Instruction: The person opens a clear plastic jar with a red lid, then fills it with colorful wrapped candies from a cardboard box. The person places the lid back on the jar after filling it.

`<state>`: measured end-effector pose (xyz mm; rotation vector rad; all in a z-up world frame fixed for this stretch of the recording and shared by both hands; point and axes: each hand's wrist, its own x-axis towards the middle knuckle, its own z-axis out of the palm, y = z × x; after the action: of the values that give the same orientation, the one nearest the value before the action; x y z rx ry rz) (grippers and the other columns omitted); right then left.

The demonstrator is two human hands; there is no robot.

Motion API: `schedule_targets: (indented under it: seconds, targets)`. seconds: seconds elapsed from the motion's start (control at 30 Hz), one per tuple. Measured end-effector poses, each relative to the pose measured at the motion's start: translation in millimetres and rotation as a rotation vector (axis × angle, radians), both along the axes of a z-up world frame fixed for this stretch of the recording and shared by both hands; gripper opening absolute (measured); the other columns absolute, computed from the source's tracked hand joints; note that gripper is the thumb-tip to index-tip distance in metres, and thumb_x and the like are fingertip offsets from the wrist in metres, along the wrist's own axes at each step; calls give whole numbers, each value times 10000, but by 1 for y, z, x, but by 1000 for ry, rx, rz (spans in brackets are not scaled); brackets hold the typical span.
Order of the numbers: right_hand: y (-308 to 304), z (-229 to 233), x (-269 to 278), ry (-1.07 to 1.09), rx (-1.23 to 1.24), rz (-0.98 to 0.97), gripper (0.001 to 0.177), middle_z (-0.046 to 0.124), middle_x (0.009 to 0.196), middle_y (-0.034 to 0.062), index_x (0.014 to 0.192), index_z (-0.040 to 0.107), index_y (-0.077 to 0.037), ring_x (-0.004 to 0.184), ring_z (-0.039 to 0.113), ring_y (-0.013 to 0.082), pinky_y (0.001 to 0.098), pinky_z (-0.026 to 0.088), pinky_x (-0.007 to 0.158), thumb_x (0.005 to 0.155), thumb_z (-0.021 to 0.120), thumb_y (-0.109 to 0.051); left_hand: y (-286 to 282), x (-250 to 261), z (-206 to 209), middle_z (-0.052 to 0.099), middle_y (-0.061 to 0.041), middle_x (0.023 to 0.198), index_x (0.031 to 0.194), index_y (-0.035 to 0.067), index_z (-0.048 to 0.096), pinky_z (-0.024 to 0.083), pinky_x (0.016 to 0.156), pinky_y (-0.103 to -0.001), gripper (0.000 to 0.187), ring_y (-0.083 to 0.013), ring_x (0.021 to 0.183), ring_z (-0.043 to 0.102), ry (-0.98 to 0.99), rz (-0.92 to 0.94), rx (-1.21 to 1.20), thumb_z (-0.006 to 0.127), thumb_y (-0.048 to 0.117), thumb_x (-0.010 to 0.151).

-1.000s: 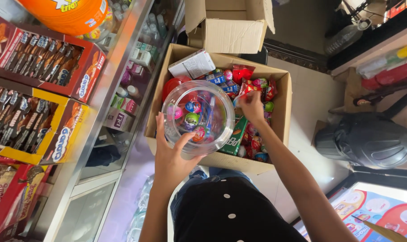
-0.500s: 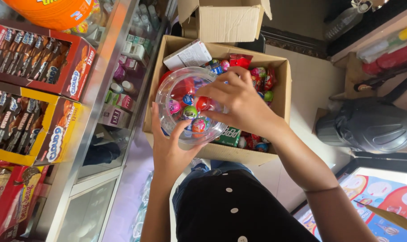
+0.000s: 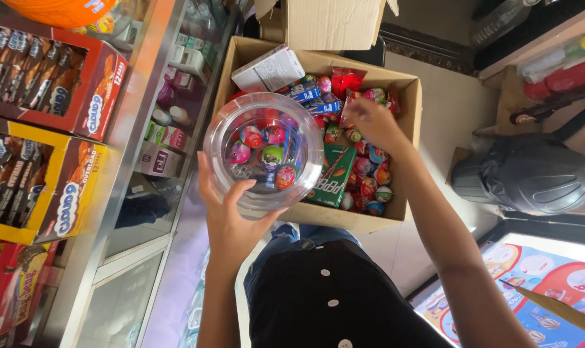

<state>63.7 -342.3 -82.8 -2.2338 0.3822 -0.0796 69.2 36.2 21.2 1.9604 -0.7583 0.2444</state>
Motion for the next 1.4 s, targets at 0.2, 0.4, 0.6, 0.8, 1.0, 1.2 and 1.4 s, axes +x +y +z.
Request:
schedule_targets:
  seconds: [0.2, 0.4, 0.6, 0.8, 1.0, 1.2, 1.4]
  targets:
    - [-26, -216, 15, 268, -196, 179, 537, 700, 1210, 258, 1421, 590, -160, 1096, 681, 397, 469, 523, 968, 958, 681, -417, 0, -3, -9, 108, -295, 1672, 1130, 111, 584, 391, 1231, -577, 705, -543, 1549, 268, 79, 39, 34, 1011, 208, 577]
    - [19, -226, 31, 486, -293, -162, 725, 414, 1461, 371, 1548, 403, -311, 1111, 642, 524, 543, 558, 926, 895, 697, -424, -2, -12, -14, 119, -269, 1666, 881, 59, 666, 396, 1219, -525, 488, -527, 1537, 281, 140, 88, 106, 996, 276, 594]
    - [4, -223, 23, 191, -239, -165, 646, 521, 1343, 308, 1365, 540, -250, 1080, 645, 495, 512, 569, 886, 781, 812, -295, 0, -16, -15, 124, -267, 1662, 830, 19, 681, 388, 1209, -527, 475, -523, 1528, 286, 189, 115, 115, 997, 284, 596]
    - [8, -76, 17, -173, 152, -58, 525, 621, 1208, 161, 1381, 540, -79, 1025, 649, 216, 320, 571, 843, 893, 732, -56, -4, -13, -16, 153, -284, 1666, 992, 122, 675, 474, 1137, -478, 521, -503, 1527, 336, 173, 81, 90, 988, 279, 606]
    - [73, 137, -26, -469, 484, -43, 646, 585, 1248, 113, 1516, 402, -26, 1127, 612, 197, 333, 542, 982, 980, 761, 17, -14, -9, -9, 147, -294, 1670, 1296, 223, 622, 390, 1222, -561, 795, -552, 1542, 266, -11, 1, 78, 1008, 243, 601]
    - [139, 193, -35, -492, 31, 435, 632, 624, 1371, 154, 1401, 541, -36, 1260, 623, 278, 402, 510, 1083, 846, 840, -78, -16, -15, -14, 161, -338, 1638, 1370, 203, 553, 403, 1186, -577, 907, -562, 1515, 284, 11, 54, 62, 1010, 298, 592]
    - [168, 194, -21, -429, -370, 641, 595, 680, 1204, 144, 1352, 615, -51, 1153, 637, 334, 461, 483, 1060, 840, 862, -229, -8, -19, -12, 184, -333, 1651, 1344, 175, 528, 481, 1146, -527, 879, -541, 1493, 388, 9, 137, -5, 1009, 344, 628]
